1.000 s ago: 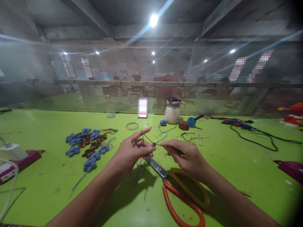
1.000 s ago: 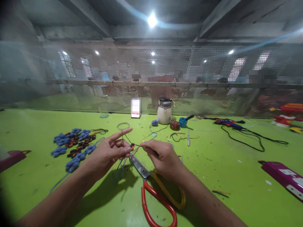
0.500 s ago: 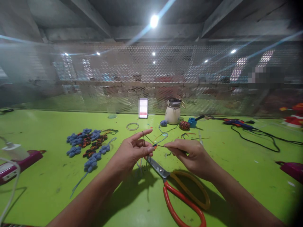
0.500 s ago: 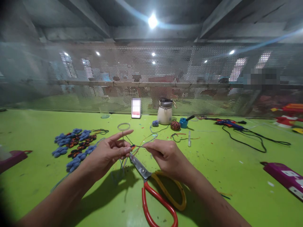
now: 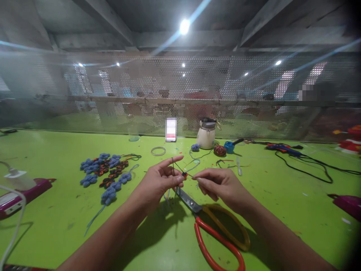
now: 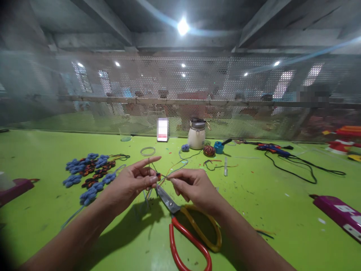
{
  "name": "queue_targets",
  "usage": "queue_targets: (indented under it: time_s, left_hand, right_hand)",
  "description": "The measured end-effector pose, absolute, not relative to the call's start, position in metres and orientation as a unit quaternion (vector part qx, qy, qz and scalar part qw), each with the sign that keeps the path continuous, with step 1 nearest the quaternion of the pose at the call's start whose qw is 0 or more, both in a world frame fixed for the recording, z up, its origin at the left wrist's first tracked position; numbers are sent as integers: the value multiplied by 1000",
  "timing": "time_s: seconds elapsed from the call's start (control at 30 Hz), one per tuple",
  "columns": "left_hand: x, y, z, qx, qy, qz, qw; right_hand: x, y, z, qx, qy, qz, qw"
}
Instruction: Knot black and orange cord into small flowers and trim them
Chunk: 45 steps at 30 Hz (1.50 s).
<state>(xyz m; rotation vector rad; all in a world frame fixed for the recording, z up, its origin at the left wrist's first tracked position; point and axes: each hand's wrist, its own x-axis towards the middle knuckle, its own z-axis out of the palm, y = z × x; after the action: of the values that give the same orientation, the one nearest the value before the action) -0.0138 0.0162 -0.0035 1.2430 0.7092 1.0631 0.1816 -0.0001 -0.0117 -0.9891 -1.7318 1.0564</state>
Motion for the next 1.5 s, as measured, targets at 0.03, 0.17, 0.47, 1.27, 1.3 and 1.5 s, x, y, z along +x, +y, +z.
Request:
queue_targets:
  time_s: [0.03, 0.17, 0.47, 1.27, 1.3, 1.5]
  left_hand:
    - [-14, 16, -4, 539, 310, 468, 629]
    - [-13, 16, -3, 527, 307, 485, 627]
    - [-10, 17, -6, 519, 319, 507, 609]
    - [-6, 19, -12, 561, 356, 457, 591]
    - [-6, 19, -13, 570, 358, 453, 586]
    - [0, 14, -22, 727, 376, 427, 384]
  right_hand:
    - [180, 0, -14, -386, -670, 463, 433]
    - [170, 0, -23, -353, -591, 561, 460]
    - [159, -4, -22, -363, -541, 574, 496]
    - [162, -4, -16, -426, -615, 464, 474]
    - [162, -4, -17, -430, -631, 442, 471]
    - [159, 1, -23, -459, -639, 412, 460]
